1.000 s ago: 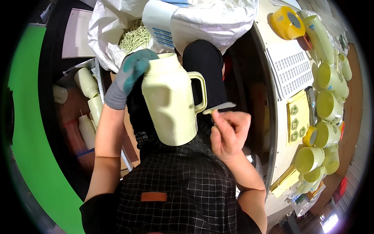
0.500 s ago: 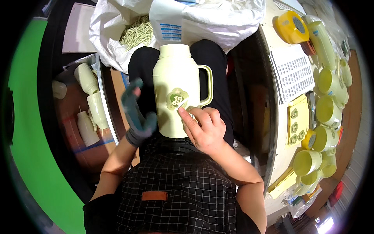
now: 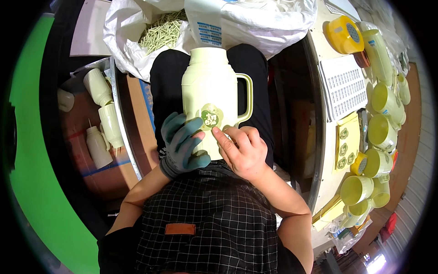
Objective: The person labels plastic bottles by hand. They pick up a yellow bottle from a pile, peel a rectangular white label from a sheet and apply it to the body, then peel a circular green label and apply it near the top before placing the bottle into a box.
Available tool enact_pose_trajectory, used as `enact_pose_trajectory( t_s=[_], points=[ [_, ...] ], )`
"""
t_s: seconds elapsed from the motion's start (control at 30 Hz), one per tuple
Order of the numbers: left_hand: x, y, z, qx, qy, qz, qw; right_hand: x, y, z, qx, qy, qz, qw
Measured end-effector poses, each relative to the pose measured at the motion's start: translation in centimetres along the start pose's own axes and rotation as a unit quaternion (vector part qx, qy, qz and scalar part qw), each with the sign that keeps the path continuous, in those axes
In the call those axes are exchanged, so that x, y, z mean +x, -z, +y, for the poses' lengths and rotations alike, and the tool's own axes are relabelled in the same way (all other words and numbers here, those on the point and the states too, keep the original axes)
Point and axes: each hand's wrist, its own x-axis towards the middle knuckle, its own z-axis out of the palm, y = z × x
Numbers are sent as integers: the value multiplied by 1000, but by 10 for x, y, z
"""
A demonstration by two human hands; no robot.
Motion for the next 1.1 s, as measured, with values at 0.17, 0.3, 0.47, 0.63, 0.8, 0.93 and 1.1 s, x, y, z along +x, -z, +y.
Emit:
enact_pose_trajectory(
  t_s=[0.17, 0.3, 0.47, 0.63, 0.8, 0.93, 1.1],
  points=[
    [-7, -2, 1, 11, 5, -33, 999, -8, 5, 1, 17, -1, -40, 999],
    [-11, 0, 0, 3, 24, -29, 999, -16, 15, -2, 46, -8, -50, 998],
    [18, 16, -11, -2, -28, -90, 996, 19, 3, 9, 86, -9, 47, 995],
    [142, 1, -75, -23, 57, -16, 998, -4, -1, 14, 209, -82, 29, 974],
    [142, 10, -137, -227, 243, -258, 907, -10, 0, 12, 330, -164, 4, 929],
    [189, 39, -65, 30, 159, -364, 917, -13, 44, 76, 198, -337, 188, 901],
    [220, 1, -40, 310, -10, -255, 916, -41, 84, 201, 82, -510, 228, 825]
  ],
)
